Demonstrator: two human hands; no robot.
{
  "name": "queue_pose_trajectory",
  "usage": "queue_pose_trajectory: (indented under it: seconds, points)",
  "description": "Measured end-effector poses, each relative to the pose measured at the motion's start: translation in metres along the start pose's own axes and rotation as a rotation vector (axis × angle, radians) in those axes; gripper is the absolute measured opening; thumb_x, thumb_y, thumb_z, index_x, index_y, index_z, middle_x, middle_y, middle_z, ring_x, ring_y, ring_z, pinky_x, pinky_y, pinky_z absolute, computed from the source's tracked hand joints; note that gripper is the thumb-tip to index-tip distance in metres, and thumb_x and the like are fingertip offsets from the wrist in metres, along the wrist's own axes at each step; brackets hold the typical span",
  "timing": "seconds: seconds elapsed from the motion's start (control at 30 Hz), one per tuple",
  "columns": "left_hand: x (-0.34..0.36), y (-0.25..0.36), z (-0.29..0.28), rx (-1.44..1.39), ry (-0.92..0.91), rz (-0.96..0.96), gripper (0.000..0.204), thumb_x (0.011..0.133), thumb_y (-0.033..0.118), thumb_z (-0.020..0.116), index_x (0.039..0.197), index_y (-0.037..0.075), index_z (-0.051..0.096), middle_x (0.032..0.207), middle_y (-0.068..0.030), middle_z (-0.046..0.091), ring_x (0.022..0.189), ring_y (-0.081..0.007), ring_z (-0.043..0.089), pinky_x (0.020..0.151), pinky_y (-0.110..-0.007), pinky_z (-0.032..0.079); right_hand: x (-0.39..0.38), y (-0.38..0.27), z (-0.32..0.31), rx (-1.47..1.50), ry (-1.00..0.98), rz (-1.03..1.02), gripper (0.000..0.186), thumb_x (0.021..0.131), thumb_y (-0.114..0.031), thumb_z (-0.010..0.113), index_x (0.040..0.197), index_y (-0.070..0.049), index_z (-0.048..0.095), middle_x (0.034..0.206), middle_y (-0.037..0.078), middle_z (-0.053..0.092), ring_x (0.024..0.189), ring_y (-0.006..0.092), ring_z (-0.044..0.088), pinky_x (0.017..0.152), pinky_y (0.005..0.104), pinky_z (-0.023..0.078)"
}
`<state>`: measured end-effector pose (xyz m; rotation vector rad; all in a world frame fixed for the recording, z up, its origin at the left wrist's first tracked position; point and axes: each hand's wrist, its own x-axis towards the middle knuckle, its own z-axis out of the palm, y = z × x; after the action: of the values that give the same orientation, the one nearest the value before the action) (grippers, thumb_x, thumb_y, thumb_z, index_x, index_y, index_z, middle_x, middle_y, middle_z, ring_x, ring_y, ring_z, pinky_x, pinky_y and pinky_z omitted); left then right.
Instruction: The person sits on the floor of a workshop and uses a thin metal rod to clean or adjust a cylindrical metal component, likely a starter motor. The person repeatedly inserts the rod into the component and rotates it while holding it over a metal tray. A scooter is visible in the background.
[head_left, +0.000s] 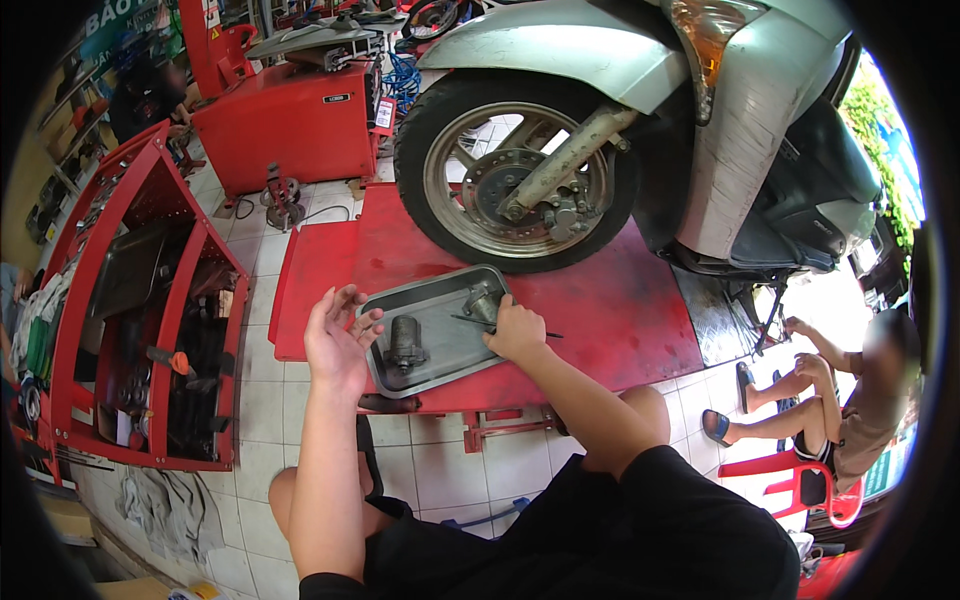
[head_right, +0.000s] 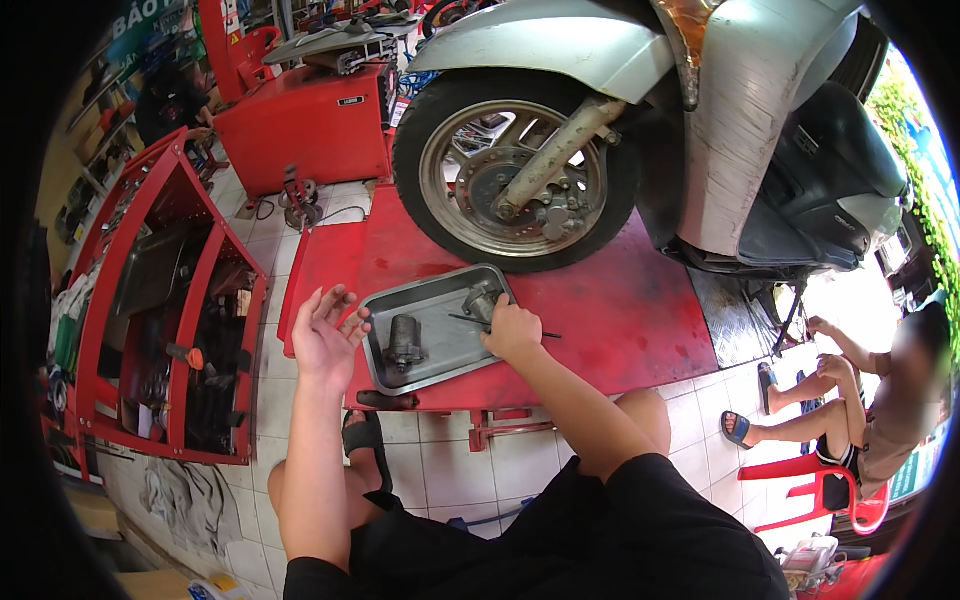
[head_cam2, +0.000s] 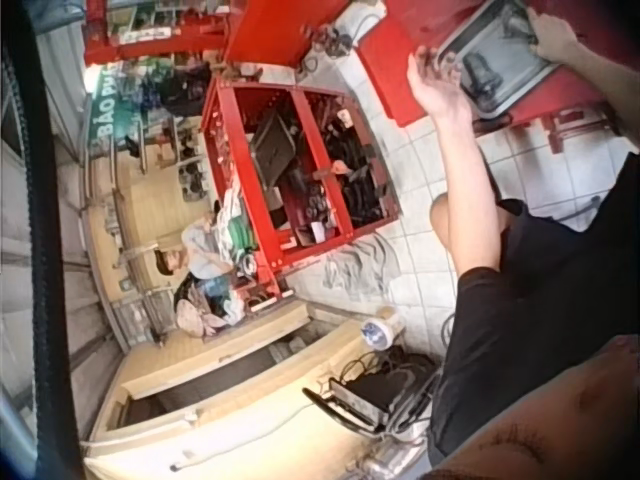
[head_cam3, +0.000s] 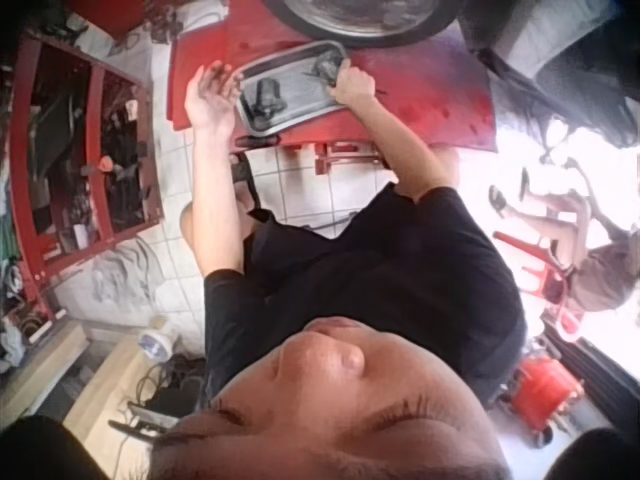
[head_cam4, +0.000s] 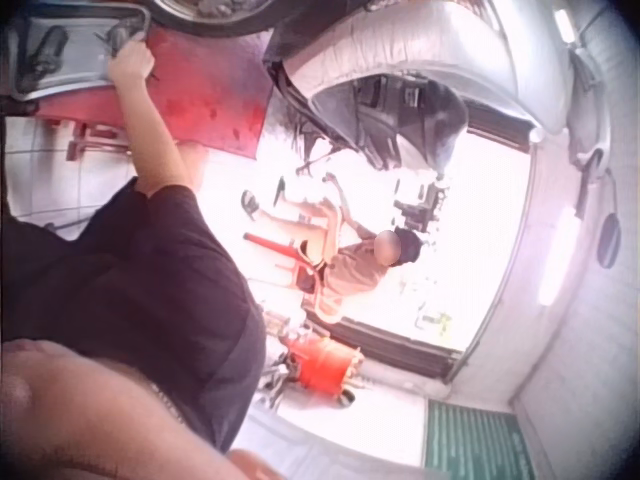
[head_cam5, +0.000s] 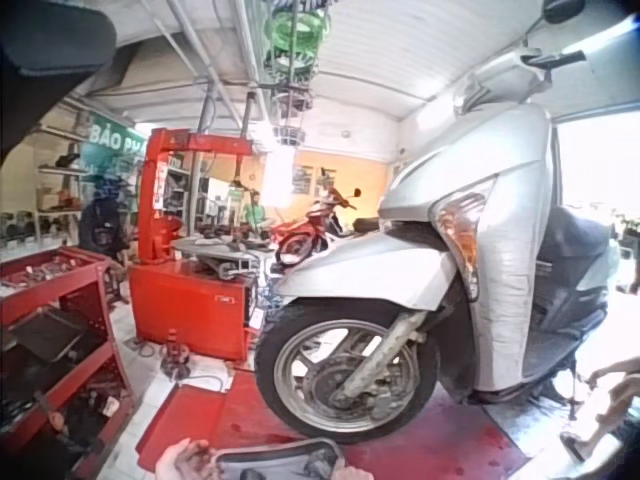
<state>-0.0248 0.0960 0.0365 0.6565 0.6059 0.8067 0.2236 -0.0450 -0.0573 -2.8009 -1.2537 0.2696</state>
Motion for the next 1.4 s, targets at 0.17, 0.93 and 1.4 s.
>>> queue_pose_trajectory:
  seconds: [0.17, 0.93, 1.4]
  points:
    - [0.000, -0.005, 0.003, 0.018, -0.014, -0.007, 0.042, 0.094, 0.041, 0.056, 0.115, 0.005, 0.060, 0.108, -0.0084, 0.059, 0.093, -0.0252, 0.061, 0.079, -0.037, 0.049, -0.007, 0.000, -0.008, 0.021, 0.001, 0.001, 0.065, 0.077, -0.046, 0.079, 0.113, 0.003, 0.055, 0.098, 0.023, 0.071, 0.093, 0.0383, 0.072, 0.082, 0.0463, 0.058]
    - [-0.065, -0.055, -0.018, 1.965, -0.712, 0.030, 0.045, 0.091, 0.039, 0.065, 0.112, -0.001, 0.062, 0.110, -0.0183, 0.065, 0.097, -0.0383, 0.066, 0.083, -0.046, 0.053, -0.062, 0.084, -0.121, 0.051, -0.434, -0.334, 0.038, 0.088, -0.031, 0.070, 0.107, 0.002, 0.067, 0.112, 0.024, 0.067, 0.107, 0.0401, 0.064, 0.092, 0.0486, 0.051]
    - [-0.064, -0.134, -0.009, 2.132, -1.049, -0.159, 0.052, 0.094, 0.041, 0.063, 0.123, -0.002, 0.057, 0.121, -0.0207, 0.061, 0.108, -0.0373, 0.064, 0.094, -0.047, 0.049, -0.055, 0.063, -0.109, 0.077, -0.534, -0.397, 0.023, 0.087, -0.016, 0.065, 0.097, 0.005, 0.070, 0.109, 0.024, 0.067, 0.101, 0.0390, 0.067, 0.086, 0.0466, 0.055]
